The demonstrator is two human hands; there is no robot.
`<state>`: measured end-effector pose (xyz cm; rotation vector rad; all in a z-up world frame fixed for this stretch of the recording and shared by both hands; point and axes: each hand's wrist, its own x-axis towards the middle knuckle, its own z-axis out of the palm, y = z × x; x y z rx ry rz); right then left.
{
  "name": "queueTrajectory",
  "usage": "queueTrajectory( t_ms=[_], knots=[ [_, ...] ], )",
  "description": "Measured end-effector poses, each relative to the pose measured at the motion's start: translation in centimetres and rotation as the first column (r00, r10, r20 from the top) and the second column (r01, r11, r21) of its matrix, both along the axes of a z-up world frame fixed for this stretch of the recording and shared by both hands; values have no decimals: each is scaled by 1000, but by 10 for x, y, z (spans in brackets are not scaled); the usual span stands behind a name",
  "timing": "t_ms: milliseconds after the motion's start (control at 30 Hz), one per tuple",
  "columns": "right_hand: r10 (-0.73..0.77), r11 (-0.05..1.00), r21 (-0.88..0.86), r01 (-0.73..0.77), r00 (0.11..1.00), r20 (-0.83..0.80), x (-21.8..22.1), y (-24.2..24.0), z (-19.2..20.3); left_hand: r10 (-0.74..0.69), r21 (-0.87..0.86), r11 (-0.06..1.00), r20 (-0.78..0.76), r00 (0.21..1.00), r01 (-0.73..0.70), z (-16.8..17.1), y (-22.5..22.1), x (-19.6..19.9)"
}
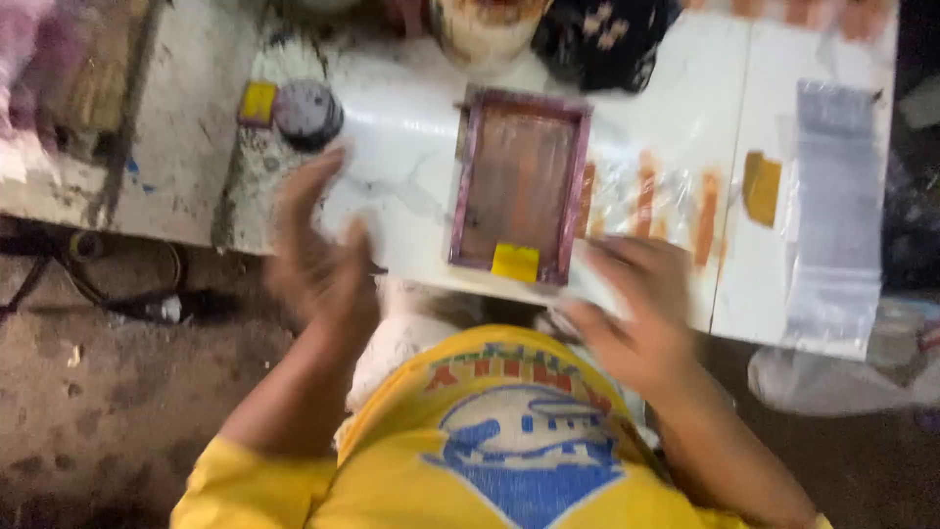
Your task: Applying ink to a screen printing frame using a squeegee and cleaning the work surface with a cloth.
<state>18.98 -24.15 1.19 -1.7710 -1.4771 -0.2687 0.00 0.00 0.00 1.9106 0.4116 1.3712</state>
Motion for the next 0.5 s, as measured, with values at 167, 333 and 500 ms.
queueTrajectory(
  t_ms=[167,333,500],
  knots=[
    [1,968,-242,71,958,286,1,40,-73,-53,53,996,-297,953,72,-117,0,43],
    [51,946,-320,58,946,321,6,41,-97,-75,128,977,-555,829,173,-141,-3,46],
    [55,943,-326,64,938,343,21,57,-97,-6,218,962,-582,813,164,-148,-2,48]
  ],
)
